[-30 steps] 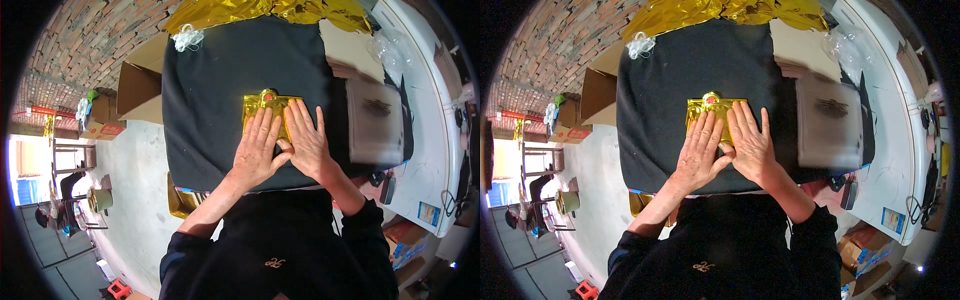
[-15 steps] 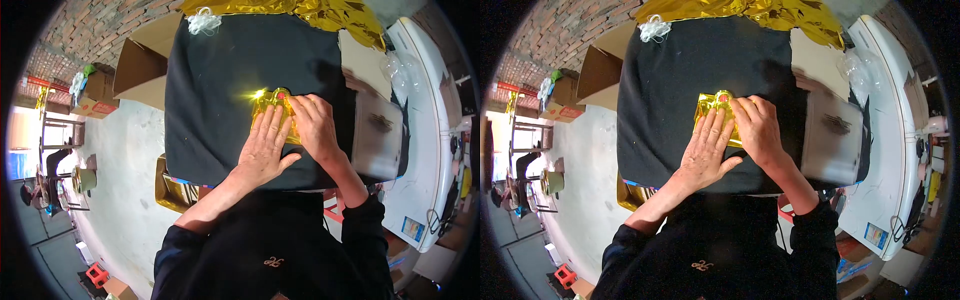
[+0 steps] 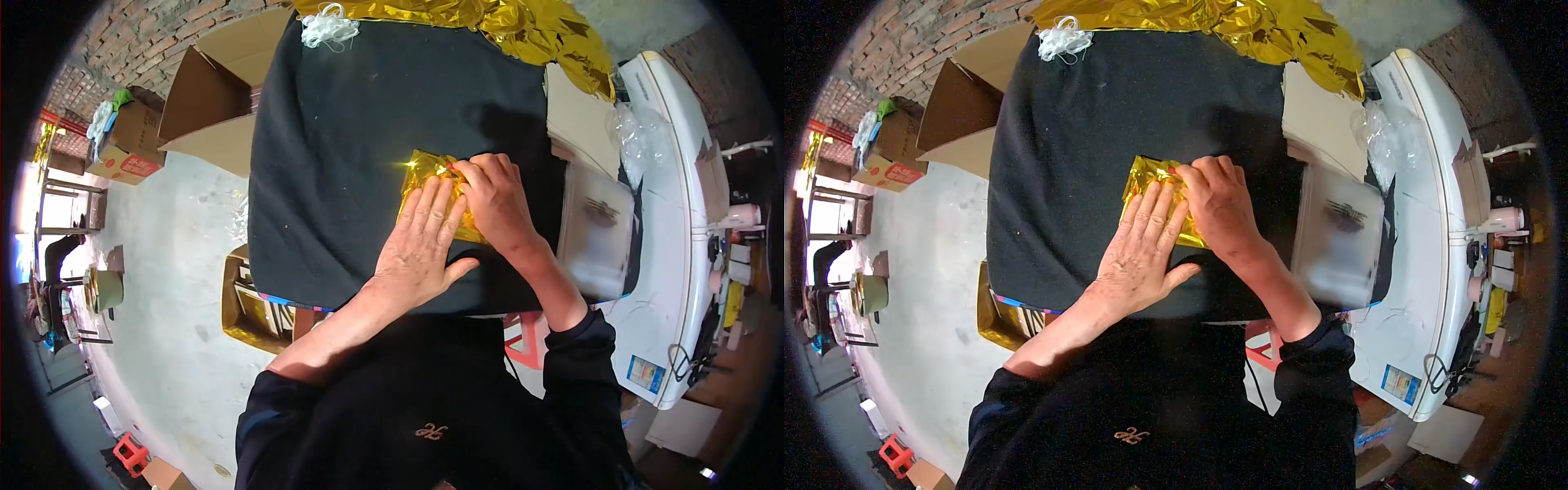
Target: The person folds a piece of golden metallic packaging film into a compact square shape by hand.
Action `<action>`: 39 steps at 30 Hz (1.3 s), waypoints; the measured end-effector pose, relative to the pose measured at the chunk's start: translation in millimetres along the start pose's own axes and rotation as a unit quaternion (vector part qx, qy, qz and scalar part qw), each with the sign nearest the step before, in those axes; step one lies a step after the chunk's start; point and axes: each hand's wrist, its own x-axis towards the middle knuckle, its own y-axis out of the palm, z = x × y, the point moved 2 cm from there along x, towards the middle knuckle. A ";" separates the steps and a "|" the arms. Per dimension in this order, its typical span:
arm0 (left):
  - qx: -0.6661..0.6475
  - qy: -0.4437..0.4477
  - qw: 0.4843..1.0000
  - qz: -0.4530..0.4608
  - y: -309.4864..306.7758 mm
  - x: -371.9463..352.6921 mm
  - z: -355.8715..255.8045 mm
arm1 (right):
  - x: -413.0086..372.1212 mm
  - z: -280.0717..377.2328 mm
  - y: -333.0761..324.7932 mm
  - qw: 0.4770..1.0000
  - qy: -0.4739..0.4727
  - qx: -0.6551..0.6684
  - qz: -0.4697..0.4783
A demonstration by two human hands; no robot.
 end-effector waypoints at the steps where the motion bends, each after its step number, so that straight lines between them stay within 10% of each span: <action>1: 0.000 0.001 1.000 -0.001 0.0 0.2 0.3 | 0.3 -0.7 0.9 1.000 -0.006 0.004 -0.005; 12: -0.012 -0.002 1.000 0.009 0.6 -1.2 0.1 | 8.2 -5.4 -3.1 0.993 -0.002 0.114 -0.020; 21: -0.014 -0.003 1.000 0.009 0.5 -0.8 0.0 | 21.2 -14.7 6.7 0.986 0.074 0.032 0.147; 39: -0.015 -0.009 1.000 0.006 1.6 0.4 0.0 | 18.0 -3.2 -4.3 0.997 -0.026 -0.072 -0.003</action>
